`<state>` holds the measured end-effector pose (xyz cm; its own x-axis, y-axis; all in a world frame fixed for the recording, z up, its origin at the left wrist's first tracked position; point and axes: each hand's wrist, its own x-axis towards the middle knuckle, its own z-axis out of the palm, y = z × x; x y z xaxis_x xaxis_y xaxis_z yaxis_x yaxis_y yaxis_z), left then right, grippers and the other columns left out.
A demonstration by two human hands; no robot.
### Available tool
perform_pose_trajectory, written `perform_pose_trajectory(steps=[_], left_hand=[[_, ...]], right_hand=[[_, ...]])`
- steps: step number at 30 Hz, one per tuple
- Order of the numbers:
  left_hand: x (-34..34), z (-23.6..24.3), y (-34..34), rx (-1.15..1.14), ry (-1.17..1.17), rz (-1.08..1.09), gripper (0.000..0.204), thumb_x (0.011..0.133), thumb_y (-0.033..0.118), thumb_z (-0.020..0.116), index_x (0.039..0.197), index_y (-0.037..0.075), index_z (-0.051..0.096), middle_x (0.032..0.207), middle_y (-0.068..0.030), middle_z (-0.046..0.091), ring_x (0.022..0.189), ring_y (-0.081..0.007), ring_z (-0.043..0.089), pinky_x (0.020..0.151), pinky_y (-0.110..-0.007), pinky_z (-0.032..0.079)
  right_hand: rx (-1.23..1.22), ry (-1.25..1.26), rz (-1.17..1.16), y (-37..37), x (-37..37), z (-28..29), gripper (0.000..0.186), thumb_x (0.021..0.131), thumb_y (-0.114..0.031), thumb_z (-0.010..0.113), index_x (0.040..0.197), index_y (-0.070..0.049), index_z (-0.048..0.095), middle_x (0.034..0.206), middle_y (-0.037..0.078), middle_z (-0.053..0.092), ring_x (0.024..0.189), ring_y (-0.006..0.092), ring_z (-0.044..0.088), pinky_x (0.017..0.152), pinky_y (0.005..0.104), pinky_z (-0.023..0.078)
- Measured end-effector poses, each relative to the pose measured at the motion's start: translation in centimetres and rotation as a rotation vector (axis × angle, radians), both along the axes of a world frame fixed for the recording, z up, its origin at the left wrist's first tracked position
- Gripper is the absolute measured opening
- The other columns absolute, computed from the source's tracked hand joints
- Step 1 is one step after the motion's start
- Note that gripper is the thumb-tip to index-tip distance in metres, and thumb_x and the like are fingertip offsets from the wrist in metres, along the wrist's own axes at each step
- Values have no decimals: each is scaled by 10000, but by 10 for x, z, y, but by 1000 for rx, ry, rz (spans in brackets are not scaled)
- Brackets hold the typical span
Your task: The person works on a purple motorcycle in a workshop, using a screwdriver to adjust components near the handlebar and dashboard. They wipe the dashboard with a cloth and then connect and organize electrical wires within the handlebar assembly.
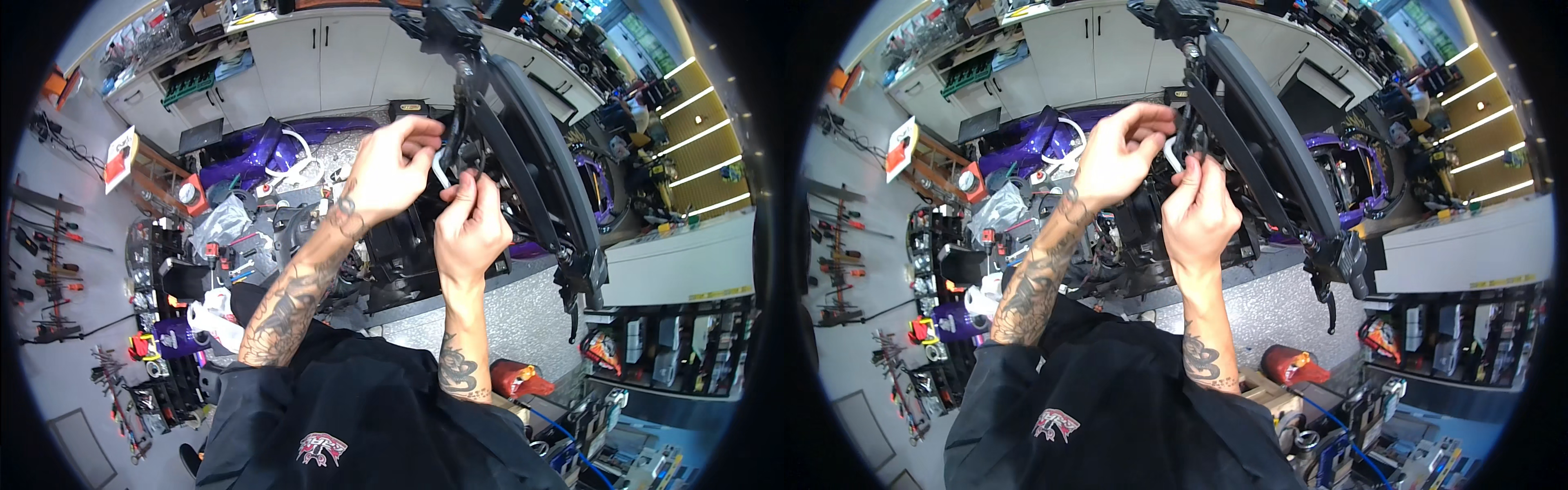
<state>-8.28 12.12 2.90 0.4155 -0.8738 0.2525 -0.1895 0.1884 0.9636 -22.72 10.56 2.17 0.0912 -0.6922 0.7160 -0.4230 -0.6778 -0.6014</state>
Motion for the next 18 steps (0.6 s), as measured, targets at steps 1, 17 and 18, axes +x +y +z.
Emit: perform_pose_trajectory(steps=[1,17,18], left_hand=[[-5,-8,7,-38,2,57,265,989,19,691,1246,-16,744,1149,-113,802,996,-141,761,862,-281,607],[-18,-62,-1,13,-576,216,259,865,141,808,1110,112,729,1002,-65,803,973,-289,732,851,-451,553],[-19,-63,-4,-2,-544,214,193,871,112,786,1052,110,722,963,-67,798,961,-300,730,854,-451,540]], right_hand=[[-34,-21,5,-2,1,-2,99,1086,-78,676,1068,3,731,728,67,755,649,156,749,599,299,570],[256,-508,257,-2,-10,-12,185,1148,-114,600,1178,61,650,762,127,708,475,69,509,451,208,396],[280,-487,276,-1,-13,-10,178,1144,-113,607,1165,57,657,762,116,710,480,67,517,452,207,394]])
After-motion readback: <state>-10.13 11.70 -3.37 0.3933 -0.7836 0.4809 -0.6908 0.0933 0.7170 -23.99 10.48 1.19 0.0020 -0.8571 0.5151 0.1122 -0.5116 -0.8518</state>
